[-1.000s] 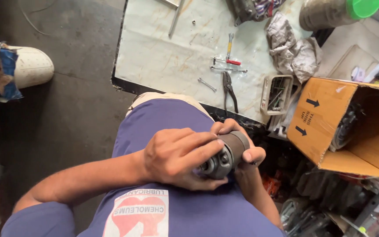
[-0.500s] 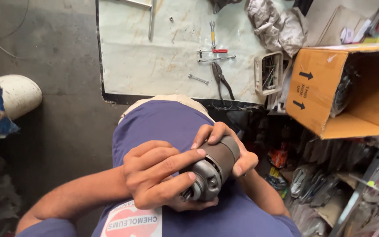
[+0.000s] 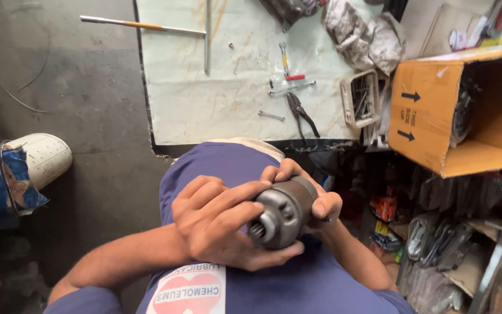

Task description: The person disassembles a starter motor by hand, removing nuts and washers before pulling the armature out of the field frame. They then inspect the internal components and set them on the table alongside various tools.

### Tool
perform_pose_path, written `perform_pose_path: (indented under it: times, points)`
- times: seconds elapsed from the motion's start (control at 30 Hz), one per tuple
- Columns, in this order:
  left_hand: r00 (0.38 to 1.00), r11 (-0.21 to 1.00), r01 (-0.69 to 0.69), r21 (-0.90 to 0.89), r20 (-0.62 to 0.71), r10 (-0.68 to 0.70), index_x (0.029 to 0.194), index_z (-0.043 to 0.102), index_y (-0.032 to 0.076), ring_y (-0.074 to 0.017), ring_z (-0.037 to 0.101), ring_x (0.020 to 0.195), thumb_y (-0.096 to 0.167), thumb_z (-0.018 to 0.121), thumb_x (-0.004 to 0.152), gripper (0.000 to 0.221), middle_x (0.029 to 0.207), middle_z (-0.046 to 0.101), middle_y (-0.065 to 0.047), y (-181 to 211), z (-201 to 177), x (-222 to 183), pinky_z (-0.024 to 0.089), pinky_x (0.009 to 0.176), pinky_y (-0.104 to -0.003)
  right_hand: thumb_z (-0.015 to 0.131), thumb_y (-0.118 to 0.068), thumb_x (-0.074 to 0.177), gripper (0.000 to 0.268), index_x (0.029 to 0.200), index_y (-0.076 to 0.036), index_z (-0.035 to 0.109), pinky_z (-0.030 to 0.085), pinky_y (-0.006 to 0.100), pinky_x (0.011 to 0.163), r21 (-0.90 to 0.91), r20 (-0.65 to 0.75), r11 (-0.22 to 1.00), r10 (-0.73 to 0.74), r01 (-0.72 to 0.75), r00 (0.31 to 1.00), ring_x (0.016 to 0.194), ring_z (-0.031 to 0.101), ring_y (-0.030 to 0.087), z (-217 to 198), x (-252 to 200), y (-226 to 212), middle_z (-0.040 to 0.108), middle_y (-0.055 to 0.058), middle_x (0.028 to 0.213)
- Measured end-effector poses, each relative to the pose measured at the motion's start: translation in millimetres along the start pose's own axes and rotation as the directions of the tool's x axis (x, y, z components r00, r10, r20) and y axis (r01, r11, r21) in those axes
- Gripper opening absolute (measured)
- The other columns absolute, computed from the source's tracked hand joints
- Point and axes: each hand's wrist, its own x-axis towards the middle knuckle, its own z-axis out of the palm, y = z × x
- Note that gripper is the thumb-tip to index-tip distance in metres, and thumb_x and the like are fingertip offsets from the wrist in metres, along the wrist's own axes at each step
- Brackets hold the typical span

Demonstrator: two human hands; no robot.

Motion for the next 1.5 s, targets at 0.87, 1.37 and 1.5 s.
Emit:
perform_pose_path:
  times: [0.87,1.37,1.5]
  points:
    - [0.771,0.846,0.517,-0.129,0.500,-0.395,0.133,0.061,0.000,-0.0322,0.071,0.111,0.032,0.095,0.066,0.082,0.130,0.069,-0.018,-44,-11,25,0.057,0.095,-0.037,0.075,-0.022,0.077,0.065,0.132,0.001,0.048,0.052,0.043,0.104,-0.398,-0.289,0.916,-0.181,0.054,0.940,0.119,0.061,0.033,1,21,-31,0.053,0.021,0.132]
    - [0.798,0.869,0.426,-0.252,0.558,-0.230,0.132,0.065,0.003,-0.0314,0.072,0.115,0.019,0.093,0.064,0.076,0.130,0.070,-0.017,-72,-13,15,0.059,0.096,-0.037,0.077,-0.021,0.086,0.060,0.134,0.000,0.049,0.051,0.039,0.107,-0.851,-0.078,0.519,-0.284,0.085,0.956,0.122,0.059,0.024,1,14,-32,0.057,0.018,0.133]
    - [0.786,0.860,0.455,-0.232,0.559,-0.264,0.129,0.066,0.004,-0.0276,0.075,0.109,0.022,0.095,0.067,0.071,0.123,0.073,-0.014,-72,-12,14,0.060,0.093,-0.035,0.078,-0.022,0.080,0.065,0.133,0.000,0.048,0.053,0.039,0.097,-0.727,-0.244,0.686,-0.229,-0.021,0.942,0.113,0.063,0.025,5,19,-33,0.061,0.020,0.129]
